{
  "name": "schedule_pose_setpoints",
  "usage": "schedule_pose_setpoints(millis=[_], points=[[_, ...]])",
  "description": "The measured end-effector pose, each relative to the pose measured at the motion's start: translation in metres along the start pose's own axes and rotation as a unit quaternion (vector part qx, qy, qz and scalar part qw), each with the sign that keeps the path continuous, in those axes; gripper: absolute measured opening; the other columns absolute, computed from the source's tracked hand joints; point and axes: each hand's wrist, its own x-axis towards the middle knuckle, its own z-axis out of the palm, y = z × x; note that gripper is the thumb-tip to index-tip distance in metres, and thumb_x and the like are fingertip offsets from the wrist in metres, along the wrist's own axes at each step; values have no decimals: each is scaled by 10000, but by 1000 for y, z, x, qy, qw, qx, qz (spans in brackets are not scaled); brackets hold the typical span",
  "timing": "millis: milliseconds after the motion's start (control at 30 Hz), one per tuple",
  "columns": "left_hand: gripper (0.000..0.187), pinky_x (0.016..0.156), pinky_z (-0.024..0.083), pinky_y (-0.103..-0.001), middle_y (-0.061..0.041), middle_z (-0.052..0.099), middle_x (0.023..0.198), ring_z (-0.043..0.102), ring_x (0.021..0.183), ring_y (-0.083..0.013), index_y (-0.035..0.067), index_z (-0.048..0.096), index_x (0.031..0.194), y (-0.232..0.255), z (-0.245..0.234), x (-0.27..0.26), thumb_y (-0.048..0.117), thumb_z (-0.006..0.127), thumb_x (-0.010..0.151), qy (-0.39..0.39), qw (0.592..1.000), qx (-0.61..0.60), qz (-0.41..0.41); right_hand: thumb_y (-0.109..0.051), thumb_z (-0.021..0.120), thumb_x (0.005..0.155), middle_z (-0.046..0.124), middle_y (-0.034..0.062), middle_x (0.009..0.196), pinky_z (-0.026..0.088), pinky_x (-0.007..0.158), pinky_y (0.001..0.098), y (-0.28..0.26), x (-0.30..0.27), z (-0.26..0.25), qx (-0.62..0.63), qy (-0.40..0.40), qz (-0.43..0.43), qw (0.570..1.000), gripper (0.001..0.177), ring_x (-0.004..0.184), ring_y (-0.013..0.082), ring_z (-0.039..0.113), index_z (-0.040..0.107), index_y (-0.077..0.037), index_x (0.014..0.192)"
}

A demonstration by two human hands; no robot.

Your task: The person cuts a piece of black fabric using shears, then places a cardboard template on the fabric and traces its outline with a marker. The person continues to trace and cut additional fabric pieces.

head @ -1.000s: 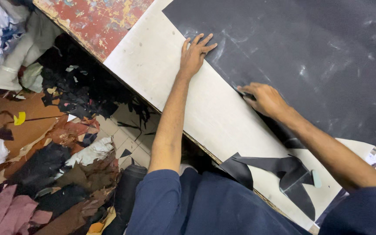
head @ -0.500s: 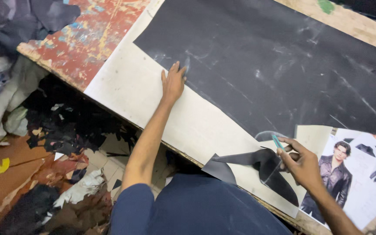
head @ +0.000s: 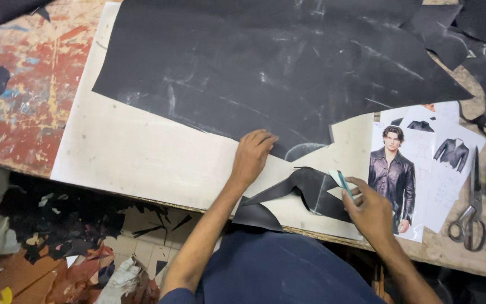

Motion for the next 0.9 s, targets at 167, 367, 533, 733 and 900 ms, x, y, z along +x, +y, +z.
schedule_pose_setpoints(millis=[167, 367, 533, 733, 900], points=[[348, 1077, 445, -419, -24, 666, 1372, 551, 1335, -243, 254, 780, 1161, -7, 39, 85, 32, 676, 913, -234, 964, -26, 123, -151, 735, 889, 702, 76, 747, 568, 511, 285, -49, 14, 18, 71, -7, -1, 997, 369, 579, 154, 751, 685, -87, 1250], [570, 1127, 391, -409, -21, 438, 1535, 414, 1392, -261, 427, 770, 1164, 3, 71, 144, -6, 726, 797, -418, 870, 52, 255, -78, 723, 880, 673, 87, 746, 538, 460, 294, -83, 1, 45, 203, 45, 120, 971, 401, 572, 151, 741, 664, -41, 1275], [594, 1116, 387, -419, -19, 443, 1480, 451, 1326, -243, 397, 763, 1144, -6, 87, 179, -16, 772, 718, -492, 806, 23, 328, -50, 716, 869, 729, 69, 892, 562, 461, 276, -114, 1, 73, 229, 126, 170, 950, 397, 572, 143, 733, 652, -8, 1259], [671, 1054, 417, -406, -2, 488, 1391, 494, 1241, -228, 398, 796, 1096, -13, 110, 210, -166, 613, 783, -534, 759, -52, 368, -20, 710, 898, 743, 108, 845, 550, 488, 271, -144, 57, 127, 248, 285, 220, 899, 360, 571, 147, 723, 646, 31, 1248], [529, 993, 426, -399, -40, 522, 1311, 530, 1186, -226, 408, 808, 1089, -25, 121, 215, -32, 554, 941, -541, 745, -103, 375, -8, 707, 900, 746, 98, 864, 557, 484, 264, -152, 83, 161, 216, 388, 262, 857, 363, 579, 149, 737, 640, 48, 1252]])
